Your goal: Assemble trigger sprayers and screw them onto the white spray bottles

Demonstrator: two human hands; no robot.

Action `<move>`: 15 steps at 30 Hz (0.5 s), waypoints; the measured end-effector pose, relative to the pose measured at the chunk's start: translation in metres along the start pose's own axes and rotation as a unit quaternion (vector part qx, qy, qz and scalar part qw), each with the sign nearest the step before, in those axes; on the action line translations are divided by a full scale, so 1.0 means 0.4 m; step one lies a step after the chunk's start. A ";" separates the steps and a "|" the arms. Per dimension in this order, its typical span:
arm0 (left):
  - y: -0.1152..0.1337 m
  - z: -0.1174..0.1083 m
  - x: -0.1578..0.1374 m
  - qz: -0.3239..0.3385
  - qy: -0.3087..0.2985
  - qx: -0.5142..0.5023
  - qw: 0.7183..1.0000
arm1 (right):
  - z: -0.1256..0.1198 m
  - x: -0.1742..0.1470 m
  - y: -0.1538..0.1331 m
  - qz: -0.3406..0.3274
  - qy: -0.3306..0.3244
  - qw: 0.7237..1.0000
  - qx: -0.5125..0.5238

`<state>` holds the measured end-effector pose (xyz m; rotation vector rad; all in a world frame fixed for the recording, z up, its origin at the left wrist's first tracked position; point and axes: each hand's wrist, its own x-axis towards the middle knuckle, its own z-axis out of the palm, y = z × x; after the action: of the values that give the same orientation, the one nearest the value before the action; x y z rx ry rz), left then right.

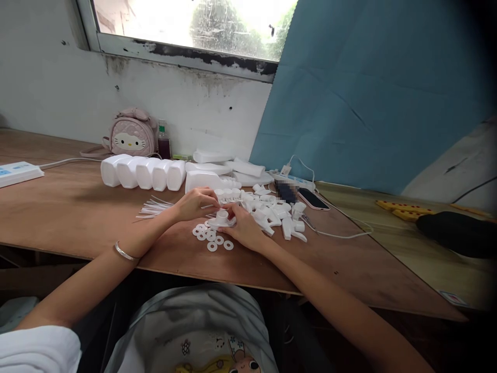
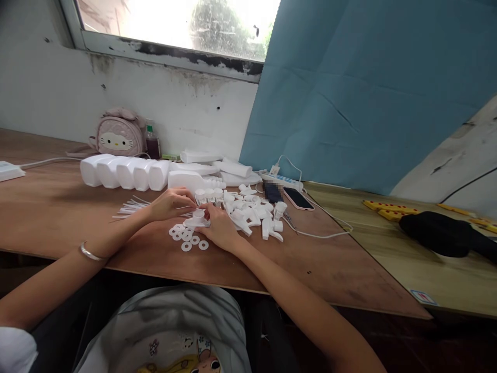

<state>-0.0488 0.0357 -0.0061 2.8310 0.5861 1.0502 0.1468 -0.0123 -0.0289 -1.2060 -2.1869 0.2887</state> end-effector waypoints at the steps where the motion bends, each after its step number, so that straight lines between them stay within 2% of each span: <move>1: 0.002 0.000 0.000 0.001 0.006 -0.003 1.000 | 0.001 0.000 0.000 0.000 0.001 1.000 0.004; 5: 0.005 0.002 0.000 -0.001 0.034 -0.016 0.999 | 0.000 -0.001 0.001 0.003 0.011 1.000 0.011; 10: 0.012 -0.004 0.002 0.006 -0.001 -0.032 0.999 | 0.000 -0.005 0.002 -0.003 0.030 1.000 0.006; 15: 0.020 -0.009 0.004 -0.004 -0.009 -0.047 0.999 | 0.000 -0.003 0.004 -0.033 0.034 0.999 -0.010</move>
<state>-0.0472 0.0285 -0.0009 2.7514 0.5322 1.0211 0.1484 -0.0125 -0.0302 -1.1363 -2.1699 0.1951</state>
